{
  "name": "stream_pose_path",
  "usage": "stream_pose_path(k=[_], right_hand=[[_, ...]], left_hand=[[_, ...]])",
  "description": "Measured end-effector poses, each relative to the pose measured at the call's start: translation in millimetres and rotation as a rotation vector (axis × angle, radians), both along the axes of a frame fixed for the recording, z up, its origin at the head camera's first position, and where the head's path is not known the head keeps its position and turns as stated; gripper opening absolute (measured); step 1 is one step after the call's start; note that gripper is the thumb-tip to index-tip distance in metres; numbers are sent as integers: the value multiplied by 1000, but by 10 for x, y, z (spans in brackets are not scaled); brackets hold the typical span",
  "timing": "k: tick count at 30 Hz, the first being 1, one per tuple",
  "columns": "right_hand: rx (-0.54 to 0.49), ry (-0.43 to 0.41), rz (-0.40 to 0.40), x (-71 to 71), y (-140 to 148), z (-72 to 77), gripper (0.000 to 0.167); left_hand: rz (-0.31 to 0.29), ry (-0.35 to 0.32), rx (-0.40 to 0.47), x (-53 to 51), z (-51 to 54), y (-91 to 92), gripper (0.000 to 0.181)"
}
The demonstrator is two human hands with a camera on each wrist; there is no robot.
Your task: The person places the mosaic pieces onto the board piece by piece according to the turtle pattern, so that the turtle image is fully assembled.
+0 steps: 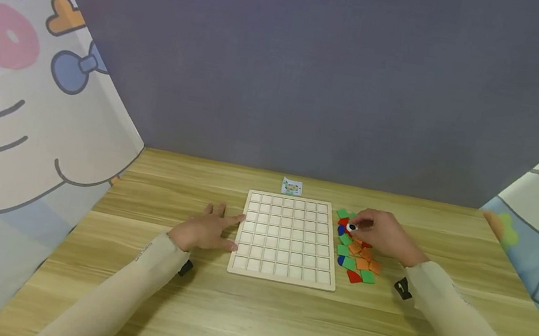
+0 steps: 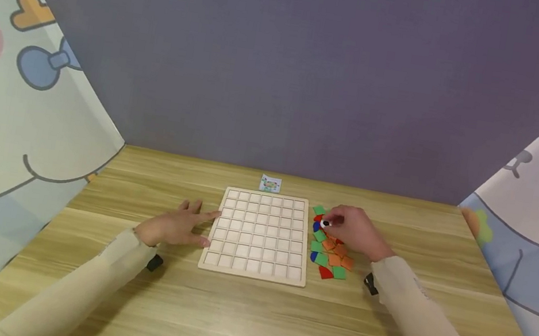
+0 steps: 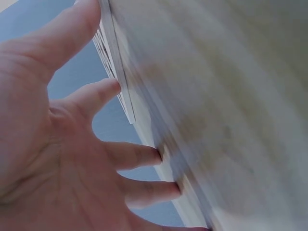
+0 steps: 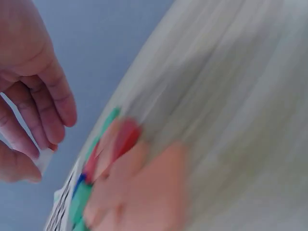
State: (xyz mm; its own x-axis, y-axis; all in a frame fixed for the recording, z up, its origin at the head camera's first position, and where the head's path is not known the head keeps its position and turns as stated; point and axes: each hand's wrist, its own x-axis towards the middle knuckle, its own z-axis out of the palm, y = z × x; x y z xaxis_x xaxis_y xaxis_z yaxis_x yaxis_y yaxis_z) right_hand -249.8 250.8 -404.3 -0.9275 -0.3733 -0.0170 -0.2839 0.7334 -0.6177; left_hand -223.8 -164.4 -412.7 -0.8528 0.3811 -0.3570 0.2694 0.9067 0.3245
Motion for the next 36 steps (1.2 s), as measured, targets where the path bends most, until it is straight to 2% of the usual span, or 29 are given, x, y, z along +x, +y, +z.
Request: stream_pose_path(k=[6, 9, 19, 29, 36], right_hand=[[-26, 94, 97, -68, -365, 22, 21], [-36, 102, 129, -101, -526, 25, 22], [-65, 131, 166, -245, -883, -18, 21], [-87, 80, 231, -436, -1404, -17, 17], [-57, 16, 225, -523, -1823, -90, 13]], left_hand=[[18, -3, 5, 16, -7, -3, 79], [16, 4, 8, 20, -28, -5, 79], [16, 18, 11, 23, 0, 21, 78], [22, 26, -2, -4, 14, 1, 78], [15, 32, -21, -20, 5, 16, 79]])
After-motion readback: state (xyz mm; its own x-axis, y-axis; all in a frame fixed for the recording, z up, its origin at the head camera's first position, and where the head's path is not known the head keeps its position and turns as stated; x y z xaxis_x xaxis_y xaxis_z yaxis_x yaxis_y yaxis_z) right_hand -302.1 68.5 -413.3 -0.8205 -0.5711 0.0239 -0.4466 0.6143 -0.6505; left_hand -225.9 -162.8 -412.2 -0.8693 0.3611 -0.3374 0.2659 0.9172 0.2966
